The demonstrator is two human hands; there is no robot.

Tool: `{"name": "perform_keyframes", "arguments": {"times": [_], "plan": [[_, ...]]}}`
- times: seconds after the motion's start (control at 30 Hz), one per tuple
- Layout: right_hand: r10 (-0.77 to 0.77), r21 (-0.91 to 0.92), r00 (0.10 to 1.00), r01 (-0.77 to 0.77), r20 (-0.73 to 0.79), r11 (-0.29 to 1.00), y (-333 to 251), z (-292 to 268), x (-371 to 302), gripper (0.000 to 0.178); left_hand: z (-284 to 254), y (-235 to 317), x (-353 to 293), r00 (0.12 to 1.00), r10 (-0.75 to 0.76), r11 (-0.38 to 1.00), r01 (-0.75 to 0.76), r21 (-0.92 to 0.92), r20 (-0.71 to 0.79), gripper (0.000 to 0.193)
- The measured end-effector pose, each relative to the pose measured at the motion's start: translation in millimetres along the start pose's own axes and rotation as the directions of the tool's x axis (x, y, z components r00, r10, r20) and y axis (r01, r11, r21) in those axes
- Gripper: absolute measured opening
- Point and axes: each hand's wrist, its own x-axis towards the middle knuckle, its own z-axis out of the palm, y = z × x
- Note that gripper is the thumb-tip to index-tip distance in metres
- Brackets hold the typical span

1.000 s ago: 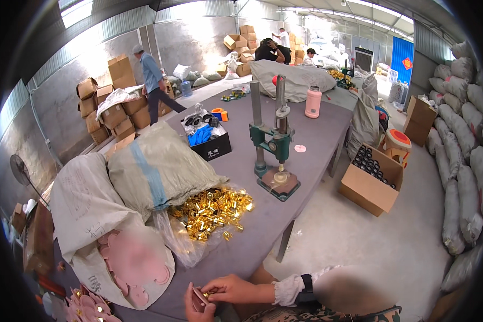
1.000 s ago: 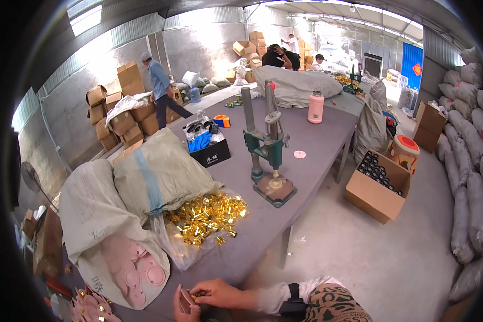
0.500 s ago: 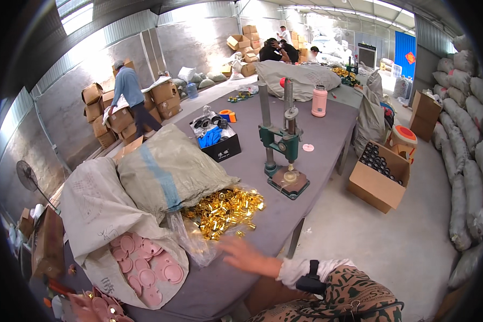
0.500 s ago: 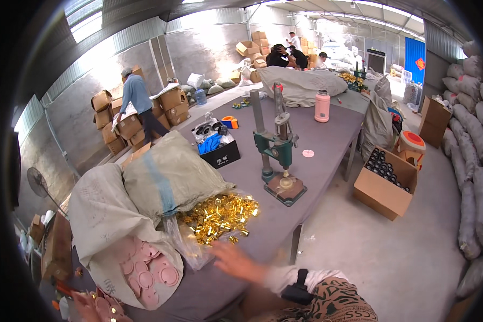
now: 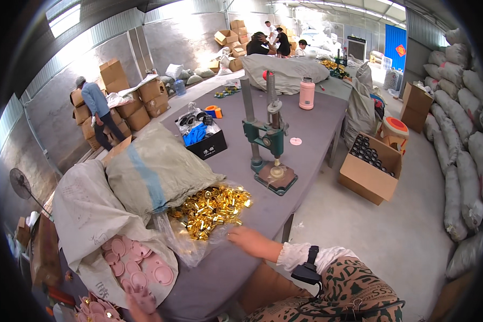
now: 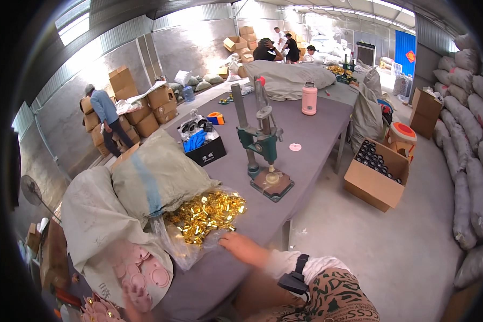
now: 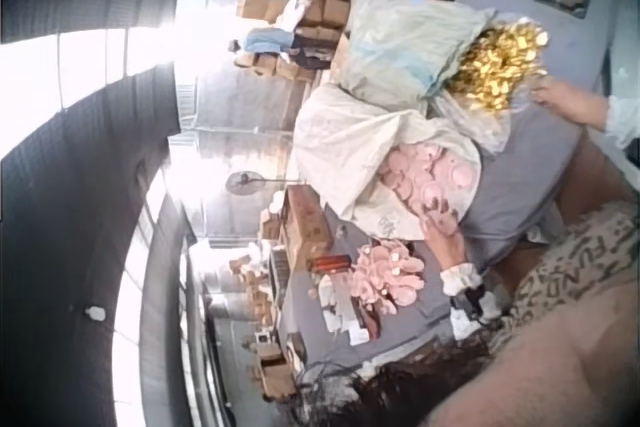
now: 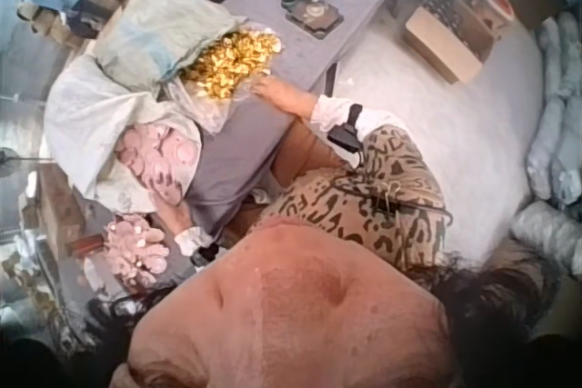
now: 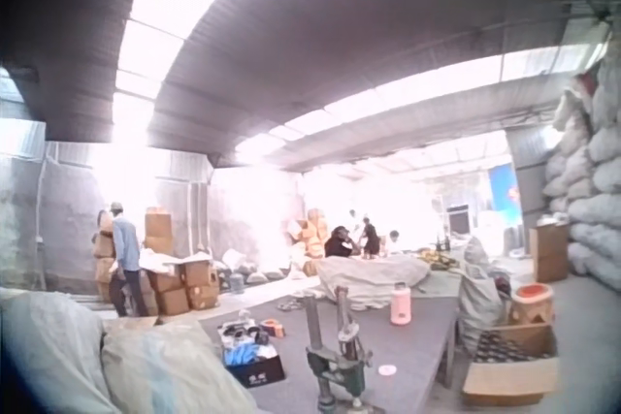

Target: Manually assembling gold-colored metal caps into pink circular plastic discs for manufacturing.

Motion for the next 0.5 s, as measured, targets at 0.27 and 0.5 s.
{"name": "perform_keyframes", "arguments": {"times": [0.27, 0.5], "plan": [[0.059, 0.113, 0.994, -0.049, -0.089, 0.992, -5.8, -8.6, 26.1, 0.012, 86.6, -51.3, -5.3, 0.802, -0.343, 0.607, 0.586, -0.536, 0.489, 0.055], [-0.105, 0.787, 0.987, -0.028, 0.118, 0.617, -91.1, 20.9, 21.3, 0.022, 117.5, -79.0, -31.8, 0.768, -0.358, 0.706, 0.595, -0.384, 0.531, 0.067]]}}
